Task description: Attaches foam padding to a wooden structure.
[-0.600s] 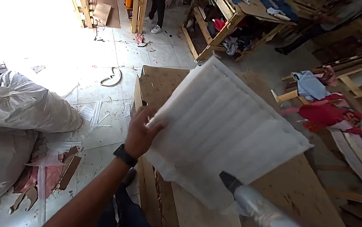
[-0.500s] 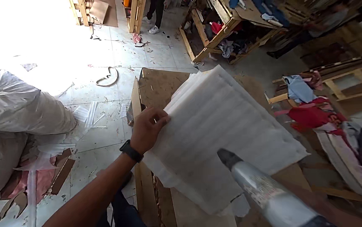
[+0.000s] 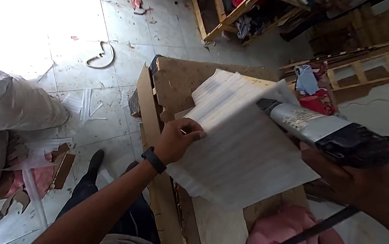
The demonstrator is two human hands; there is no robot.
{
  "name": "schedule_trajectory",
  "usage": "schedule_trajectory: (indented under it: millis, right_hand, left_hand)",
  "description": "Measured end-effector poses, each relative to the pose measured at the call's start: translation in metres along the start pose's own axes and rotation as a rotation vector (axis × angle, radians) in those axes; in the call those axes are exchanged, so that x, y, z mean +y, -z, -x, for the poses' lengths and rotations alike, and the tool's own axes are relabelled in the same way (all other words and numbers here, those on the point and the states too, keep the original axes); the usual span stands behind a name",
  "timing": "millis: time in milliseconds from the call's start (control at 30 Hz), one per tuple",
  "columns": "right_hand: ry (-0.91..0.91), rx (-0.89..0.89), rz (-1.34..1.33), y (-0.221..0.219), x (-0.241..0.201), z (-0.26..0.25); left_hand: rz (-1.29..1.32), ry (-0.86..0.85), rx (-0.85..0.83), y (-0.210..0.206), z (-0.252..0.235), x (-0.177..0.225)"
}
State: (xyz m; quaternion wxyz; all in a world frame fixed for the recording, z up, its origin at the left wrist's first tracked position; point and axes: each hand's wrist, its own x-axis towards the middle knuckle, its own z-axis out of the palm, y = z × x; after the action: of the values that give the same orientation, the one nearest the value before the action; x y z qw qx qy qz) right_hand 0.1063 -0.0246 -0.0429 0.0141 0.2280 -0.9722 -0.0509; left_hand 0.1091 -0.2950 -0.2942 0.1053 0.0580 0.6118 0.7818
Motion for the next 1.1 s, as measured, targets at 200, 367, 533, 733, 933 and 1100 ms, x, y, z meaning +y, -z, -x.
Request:
schedule_trajectory:
  millis: [200,367,533,733,933,1100]
  right_hand:
    - [-0.045,-0.014,-0.077,-0.003,-0.025,0.01]
    - [-0.054,-0.001,-0.098,-0.023,-0.047,0.012]
    - [-0.002,-0.056,-0.125,-0.027,-0.068,0.029]
    - [-0.024,-0.035,-0.121,-0.051,-0.077,0.032]
    - [-0.019,-0.066,-0.157,-0.073,-0.107,0.044]
    - [-0.062,-0.055,-0.166,-0.086,-0.131,0.054]
  left_hand:
    - [0.061,-0.011,-0.05,0.013,-0.004,-0.006]
    - [0.048,-0.011,0.048,0.061,0.008,-0.029]
    - [-0.086,0.133,0.226,0.143,0.05,-0.05]
    - [-0.099,0.275,0.415,0.209,0.1,-0.067]
    - [-0.107,0.292,0.416,0.218,0.126,-0.078]
    - [-0.098,0.294,0.337,0.212,0.136,-0.083]
